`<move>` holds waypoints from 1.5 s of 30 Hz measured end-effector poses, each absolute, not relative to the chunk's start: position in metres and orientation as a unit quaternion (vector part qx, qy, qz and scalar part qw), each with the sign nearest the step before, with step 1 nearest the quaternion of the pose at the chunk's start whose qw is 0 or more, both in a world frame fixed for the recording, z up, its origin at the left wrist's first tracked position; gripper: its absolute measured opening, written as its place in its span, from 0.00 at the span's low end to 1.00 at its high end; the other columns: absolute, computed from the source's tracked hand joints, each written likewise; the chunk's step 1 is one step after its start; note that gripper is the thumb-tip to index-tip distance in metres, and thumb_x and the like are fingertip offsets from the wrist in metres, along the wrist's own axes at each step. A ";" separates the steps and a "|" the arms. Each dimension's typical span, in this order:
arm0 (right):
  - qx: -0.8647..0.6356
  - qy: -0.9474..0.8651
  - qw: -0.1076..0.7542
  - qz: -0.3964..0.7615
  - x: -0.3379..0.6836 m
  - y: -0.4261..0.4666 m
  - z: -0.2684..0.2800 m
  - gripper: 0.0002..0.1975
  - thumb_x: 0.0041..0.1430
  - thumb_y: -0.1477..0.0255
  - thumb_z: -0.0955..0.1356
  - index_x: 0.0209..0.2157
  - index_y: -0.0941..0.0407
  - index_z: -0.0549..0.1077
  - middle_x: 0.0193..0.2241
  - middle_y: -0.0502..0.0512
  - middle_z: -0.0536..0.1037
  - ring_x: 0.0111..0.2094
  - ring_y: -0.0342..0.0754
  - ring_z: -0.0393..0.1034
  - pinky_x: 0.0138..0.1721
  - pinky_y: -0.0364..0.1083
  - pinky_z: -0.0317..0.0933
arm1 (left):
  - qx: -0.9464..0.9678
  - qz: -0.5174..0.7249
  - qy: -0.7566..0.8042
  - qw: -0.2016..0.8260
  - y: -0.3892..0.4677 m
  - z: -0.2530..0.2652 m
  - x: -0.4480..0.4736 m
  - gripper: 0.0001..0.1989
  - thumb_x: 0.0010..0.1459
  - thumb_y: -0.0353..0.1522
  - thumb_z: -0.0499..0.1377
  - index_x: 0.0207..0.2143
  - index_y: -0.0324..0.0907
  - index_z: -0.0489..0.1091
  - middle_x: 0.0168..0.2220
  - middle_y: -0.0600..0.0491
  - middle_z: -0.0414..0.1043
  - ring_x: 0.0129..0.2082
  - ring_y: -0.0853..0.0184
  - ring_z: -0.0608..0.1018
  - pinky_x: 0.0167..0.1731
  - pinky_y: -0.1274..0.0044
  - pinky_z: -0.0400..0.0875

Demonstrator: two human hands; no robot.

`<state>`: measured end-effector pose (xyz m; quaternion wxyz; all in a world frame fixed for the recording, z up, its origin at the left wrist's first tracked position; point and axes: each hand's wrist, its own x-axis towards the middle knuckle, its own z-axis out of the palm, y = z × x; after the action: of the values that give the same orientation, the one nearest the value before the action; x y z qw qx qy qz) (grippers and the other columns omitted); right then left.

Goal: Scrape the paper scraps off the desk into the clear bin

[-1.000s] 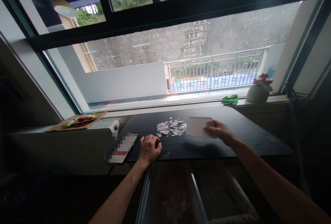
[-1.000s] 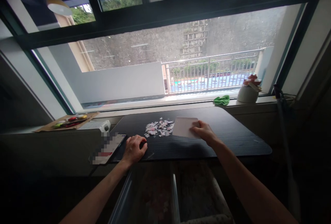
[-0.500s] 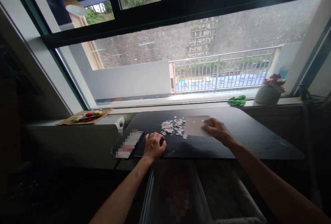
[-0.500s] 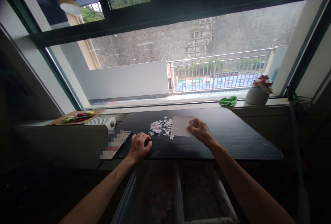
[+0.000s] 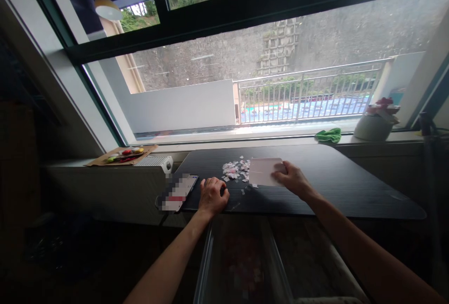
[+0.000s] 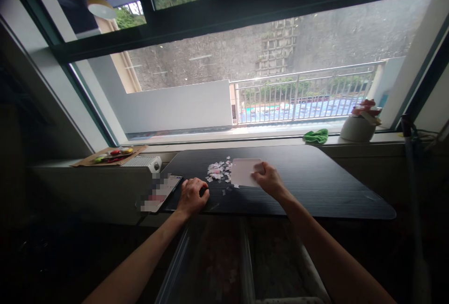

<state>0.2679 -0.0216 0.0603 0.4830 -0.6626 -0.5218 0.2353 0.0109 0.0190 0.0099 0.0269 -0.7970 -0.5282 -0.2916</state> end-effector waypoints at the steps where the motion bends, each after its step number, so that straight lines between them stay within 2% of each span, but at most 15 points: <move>1: -0.662 -0.529 0.477 0.235 0.267 -0.021 0.058 0.08 0.43 0.72 0.68 0.30 0.57 0.71 0.25 0.51 0.74 0.26 0.45 0.68 0.25 0.42 0.61 | -0.797 -0.292 -0.528 0.027 0.019 0.010 0.011 0.05 0.53 0.32 0.55 0.30 0.44 0.70 0.36 0.51 0.71 0.42 0.61 0.71 0.55 0.60 0.53; 6: -0.621 -0.541 0.483 0.298 0.265 -0.024 0.053 0.11 0.42 0.71 0.69 0.32 0.57 0.72 0.26 0.51 0.76 0.26 0.45 0.69 0.24 0.42 0.62 | -0.797 -0.295 -0.527 0.034 0.019 0.009 0.011 0.05 0.52 0.32 0.55 0.30 0.44 0.70 0.35 0.51 0.71 0.42 0.61 0.71 0.55 0.61 0.54; 13: -0.645 -0.510 0.491 0.287 0.274 -0.028 0.046 0.10 0.40 0.71 0.70 0.30 0.56 0.73 0.24 0.51 0.76 0.26 0.45 0.69 0.24 0.42 0.63 | -0.795 -0.297 -0.528 0.030 0.019 0.009 0.011 0.05 0.52 0.32 0.55 0.30 0.44 0.70 0.36 0.51 0.72 0.42 0.61 0.71 0.56 0.61 0.53; 19: -0.594 -0.496 0.513 0.371 0.269 -0.036 0.039 0.11 0.39 0.71 0.70 0.30 0.56 0.73 0.25 0.51 0.77 0.25 0.46 0.70 0.25 0.43 0.64 | -0.795 -0.300 -0.527 0.032 0.018 0.010 0.011 0.05 0.52 0.32 0.55 0.28 0.44 0.70 0.35 0.51 0.72 0.41 0.61 0.71 0.55 0.62 0.54; 22: -0.603 -0.479 0.519 0.371 0.274 -0.036 0.039 0.12 0.39 0.72 0.71 0.31 0.56 0.73 0.25 0.51 0.77 0.25 0.46 0.71 0.25 0.43 0.65 | -0.793 -0.302 -0.528 0.030 0.017 0.010 0.011 0.05 0.52 0.32 0.55 0.29 0.44 0.70 0.35 0.51 0.72 0.42 0.60 0.71 0.55 0.61 0.53; 25: -0.614 -0.463 0.518 0.375 0.277 -0.037 0.036 0.12 0.37 0.73 0.71 0.30 0.56 0.74 0.25 0.51 0.78 0.26 0.47 0.71 0.26 0.44 0.66 | -0.794 -0.298 -0.529 0.027 0.017 0.010 0.012 0.05 0.52 0.32 0.55 0.29 0.44 0.70 0.35 0.51 0.72 0.42 0.60 0.71 0.56 0.60 0.53; 33: -0.572 -0.425 0.515 0.475 0.269 -0.042 0.028 0.15 0.35 0.75 0.73 0.31 0.57 0.75 0.26 0.52 0.80 0.27 0.49 0.74 0.29 0.45 0.68 | -0.795 -0.298 -0.527 0.032 0.018 0.010 0.011 0.05 0.52 0.32 0.55 0.29 0.44 0.70 0.35 0.51 0.72 0.42 0.61 0.71 0.55 0.61 0.54; 45: -0.552 -0.445 0.489 0.509 0.271 -0.047 0.031 0.16 0.36 0.74 0.72 0.33 0.57 0.76 0.27 0.51 0.80 0.27 0.49 0.74 0.29 0.45 0.68 | -0.795 -0.302 -0.525 0.032 0.018 0.011 0.011 0.05 0.52 0.32 0.55 0.28 0.44 0.70 0.35 0.51 0.72 0.41 0.61 0.72 0.55 0.61 0.54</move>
<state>0.2713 -0.0466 0.0311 0.4888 -0.5515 -0.4449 0.5089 0.0109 0.0175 0.0106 0.0323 -0.7952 -0.5247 -0.3022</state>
